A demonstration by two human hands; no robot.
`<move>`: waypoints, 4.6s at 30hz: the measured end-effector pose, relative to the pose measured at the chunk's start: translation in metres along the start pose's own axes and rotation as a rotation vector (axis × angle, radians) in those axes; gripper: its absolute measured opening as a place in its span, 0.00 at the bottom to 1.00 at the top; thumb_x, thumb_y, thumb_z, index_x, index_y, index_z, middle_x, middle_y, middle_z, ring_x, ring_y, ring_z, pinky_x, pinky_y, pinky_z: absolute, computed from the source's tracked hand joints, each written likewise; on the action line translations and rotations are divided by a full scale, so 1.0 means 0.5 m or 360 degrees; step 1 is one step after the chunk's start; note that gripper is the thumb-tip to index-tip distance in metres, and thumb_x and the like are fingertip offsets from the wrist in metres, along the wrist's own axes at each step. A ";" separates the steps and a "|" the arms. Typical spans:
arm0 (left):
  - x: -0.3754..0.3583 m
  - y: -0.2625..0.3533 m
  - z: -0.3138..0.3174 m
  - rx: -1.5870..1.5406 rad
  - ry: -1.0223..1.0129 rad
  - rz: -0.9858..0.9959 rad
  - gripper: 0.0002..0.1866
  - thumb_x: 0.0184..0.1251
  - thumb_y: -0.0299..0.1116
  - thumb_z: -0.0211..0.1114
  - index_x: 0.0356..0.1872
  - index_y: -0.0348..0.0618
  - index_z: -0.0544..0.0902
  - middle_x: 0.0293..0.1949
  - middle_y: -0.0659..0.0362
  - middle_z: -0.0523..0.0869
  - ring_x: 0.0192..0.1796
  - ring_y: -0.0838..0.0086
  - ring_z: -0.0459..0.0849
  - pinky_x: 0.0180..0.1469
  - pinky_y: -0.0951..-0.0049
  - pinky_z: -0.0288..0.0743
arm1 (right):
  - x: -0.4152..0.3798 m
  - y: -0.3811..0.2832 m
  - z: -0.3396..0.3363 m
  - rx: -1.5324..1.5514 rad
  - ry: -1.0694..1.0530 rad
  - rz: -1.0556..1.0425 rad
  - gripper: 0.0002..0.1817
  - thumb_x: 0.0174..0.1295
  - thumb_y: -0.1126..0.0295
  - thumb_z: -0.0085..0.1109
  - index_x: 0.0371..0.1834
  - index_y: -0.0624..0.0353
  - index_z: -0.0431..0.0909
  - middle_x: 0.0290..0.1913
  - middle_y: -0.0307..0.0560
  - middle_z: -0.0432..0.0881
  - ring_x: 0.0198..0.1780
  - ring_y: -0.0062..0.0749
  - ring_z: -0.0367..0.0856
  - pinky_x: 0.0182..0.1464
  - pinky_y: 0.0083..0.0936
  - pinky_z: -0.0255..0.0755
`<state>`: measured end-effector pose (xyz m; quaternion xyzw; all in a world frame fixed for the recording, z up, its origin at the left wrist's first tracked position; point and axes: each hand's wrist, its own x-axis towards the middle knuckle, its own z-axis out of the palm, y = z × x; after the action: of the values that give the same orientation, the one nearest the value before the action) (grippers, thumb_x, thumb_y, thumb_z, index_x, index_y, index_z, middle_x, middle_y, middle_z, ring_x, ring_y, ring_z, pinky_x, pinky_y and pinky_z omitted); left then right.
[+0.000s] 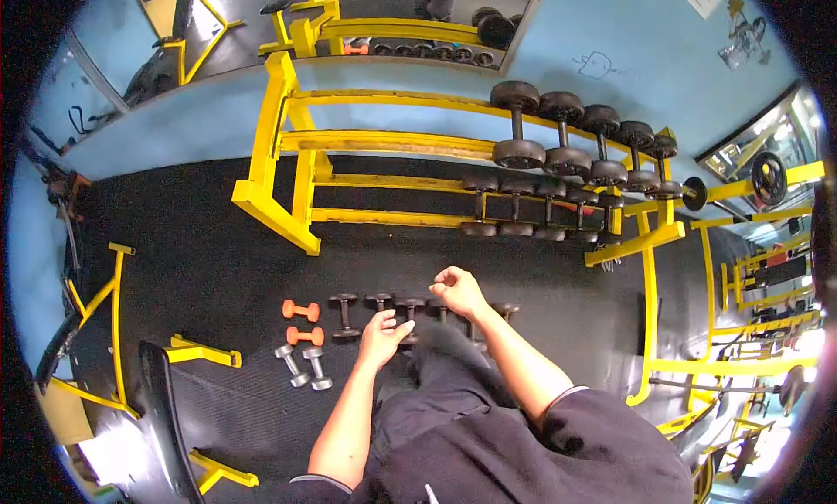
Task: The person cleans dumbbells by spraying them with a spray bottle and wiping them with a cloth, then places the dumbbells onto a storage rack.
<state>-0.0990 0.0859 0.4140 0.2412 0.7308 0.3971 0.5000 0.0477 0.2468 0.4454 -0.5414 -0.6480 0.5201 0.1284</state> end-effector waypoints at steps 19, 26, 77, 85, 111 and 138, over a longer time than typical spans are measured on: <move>-0.230 -0.216 0.317 0.0621 -0.0595 0.0054 0.35 0.49 0.40 0.77 0.58 0.37 0.74 0.47 0.52 0.81 0.45 0.72 0.81 0.48 0.74 0.77 | -0.613 0.525 -0.043 0.0260 0.0454 0.0641 0.19 0.47 0.63 0.70 0.41 0.58 0.79 0.36 0.46 0.81 0.40 0.34 0.81 0.46 0.29 0.74; -0.409 -0.378 0.363 0.0767 -0.0704 -0.0162 0.36 0.47 0.43 0.78 0.57 0.38 0.75 0.49 0.50 0.81 0.47 0.69 0.81 0.51 0.68 0.76 | -0.829 0.596 0.040 0.0415 0.0343 0.0827 0.20 0.46 0.64 0.71 0.44 0.57 0.79 0.34 0.41 0.79 0.35 0.26 0.78 0.41 0.24 0.75; 0.194 -0.668 1.032 0.0312 -0.0915 -0.0380 0.27 0.52 0.48 0.62 0.46 0.34 0.79 0.41 0.49 0.85 0.48 0.62 0.83 0.51 0.67 0.73 | -0.145 1.271 -0.281 0.0500 -0.0030 0.0798 0.20 0.49 0.60 0.64 0.39 0.65 0.81 0.34 0.48 0.83 0.38 0.31 0.80 0.43 0.28 0.73; -0.184 -0.597 0.737 0.0033 -0.0652 -0.0568 0.25 0.72 0.52 0.48 0.44 0.35 0.76 0.37 0.47 0.81 0.45 0.56 0.81 0.49 0.62 0.70 | -0.440 0.956 -0.142 0.0280 -0.0105 0.0882 0.15 0.56 0.62 0.69 0.35 0.64 0.79 0.27 0.38 0.81 0.31 0.18 0.75 0.37 0.22 0.71; 0.018 -1.048 0.243 0.0301 -0.0142 -0.0827 0.38 0.67 0.65 0.42 0.56 0.38 0.76 0.57 0.41 0.77 0.61 0.50 0.73 0.63 0.58 0.63 | -0.221 1.091 0.610 0.0102 0.0048 0.1065 0.32 0.58 0.48 0.58 0.42 0.75 0.79 0.43 0.56 0.82 0.42 0.36 0.80 0.47 0.30 0.72; 0.021 -1.094 0.288 0.0422 0.0395 -0.0091 0.25 0.67 0.54 0.58 0.30 0.35 0.80 0.26 0.50 0.82 0.31 0.62 0.81 0.39 0.65 0.72 | -0.208 1.023 0.591 -0.0285 0.0002 0.1064 0.31 0.57 0.47 0.50 0.43 0.69 0.80 0.51 0.67 0.78 0.57 0.56 0.76 0.61 0.39 0.67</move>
<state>0.0542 -0.1682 -0.0680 0.2335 0.8393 0.3096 0.3810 0.1622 -0.0632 -0.0553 -0.7332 -0.4777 0.4742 -0.0968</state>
